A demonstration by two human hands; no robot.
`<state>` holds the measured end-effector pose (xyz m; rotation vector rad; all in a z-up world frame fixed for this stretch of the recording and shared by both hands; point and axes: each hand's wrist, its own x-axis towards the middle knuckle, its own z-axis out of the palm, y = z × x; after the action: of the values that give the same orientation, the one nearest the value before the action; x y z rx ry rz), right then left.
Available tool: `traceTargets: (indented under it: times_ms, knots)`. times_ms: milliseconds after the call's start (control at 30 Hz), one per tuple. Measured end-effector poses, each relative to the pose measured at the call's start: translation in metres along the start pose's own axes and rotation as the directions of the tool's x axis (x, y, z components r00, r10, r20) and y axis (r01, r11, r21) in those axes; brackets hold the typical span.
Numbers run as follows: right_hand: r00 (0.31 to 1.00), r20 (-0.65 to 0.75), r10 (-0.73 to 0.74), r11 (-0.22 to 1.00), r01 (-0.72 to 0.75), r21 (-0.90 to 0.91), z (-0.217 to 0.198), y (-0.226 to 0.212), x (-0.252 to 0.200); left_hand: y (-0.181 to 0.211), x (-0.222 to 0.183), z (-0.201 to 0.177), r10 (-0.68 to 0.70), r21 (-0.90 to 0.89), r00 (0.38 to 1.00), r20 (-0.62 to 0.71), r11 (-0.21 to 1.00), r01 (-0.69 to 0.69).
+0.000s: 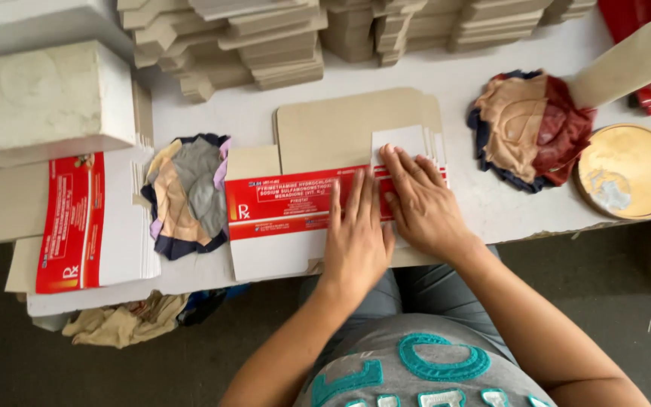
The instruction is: Applying glue to cardboard packaging flats using a small block to press them together.
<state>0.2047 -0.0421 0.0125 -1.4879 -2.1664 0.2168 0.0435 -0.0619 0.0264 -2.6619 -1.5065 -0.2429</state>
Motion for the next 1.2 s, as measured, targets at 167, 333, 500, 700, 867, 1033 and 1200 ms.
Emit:
traceTargets:
  times_ms: [167,333,500,700,867,1033,1200]
  knots:
    - [0.999,0.0,-0.037,0.999,0.037,0.008,-0.002,0.0,-0.001,0.004,-0.017,-0.004,0.014,0.001,0.985,0.172,1.0,-0.014]
    - [0.998,-0.008,-0.064,0.998,0.064,0.011,-0.003,-0.004,-0.001,-0.051,0.017,0.02,0.07,-0.336,0.977,0.202,0.942,0.002]
    - [0.999,0.045,-0.024,0.999,0.022,0.04,-0.012,0.01,0.013,-0.06,0.025,0.011,0.053,-0.377,0.997,0.047,0.926,-0.032]
    - [0.916,-0.322,-0.238,0.971,0.217,-0.099,-0.061,0.06,0.128,-0.062,0.02,0.017,0.042,-0.348,0.998,0.055,0.937,-0.02]
    - [0.96,-0.188,-0.206,0.938,0.139,-0.318,-0.067,0.095,0.193,-0.062,0.022,0.023,0.06,-0.357,0.998,0.023,0.933,-0.048]
    - [0.878,-0.247,-0.409,0.903,0.351,-0.248,-0.071,0.091,0.198,-0.063,0.02,0.025,0.041,-0.356,0.999,0.016,0.934,-0.033]
    - [0.954,-0.109,-0.278,0.913,0.227,-0.34,-0.067,0.109,0.203,-0.064,0.019,0.028,0.046,-0.336,0.999,0.013,0.941,-0.039]
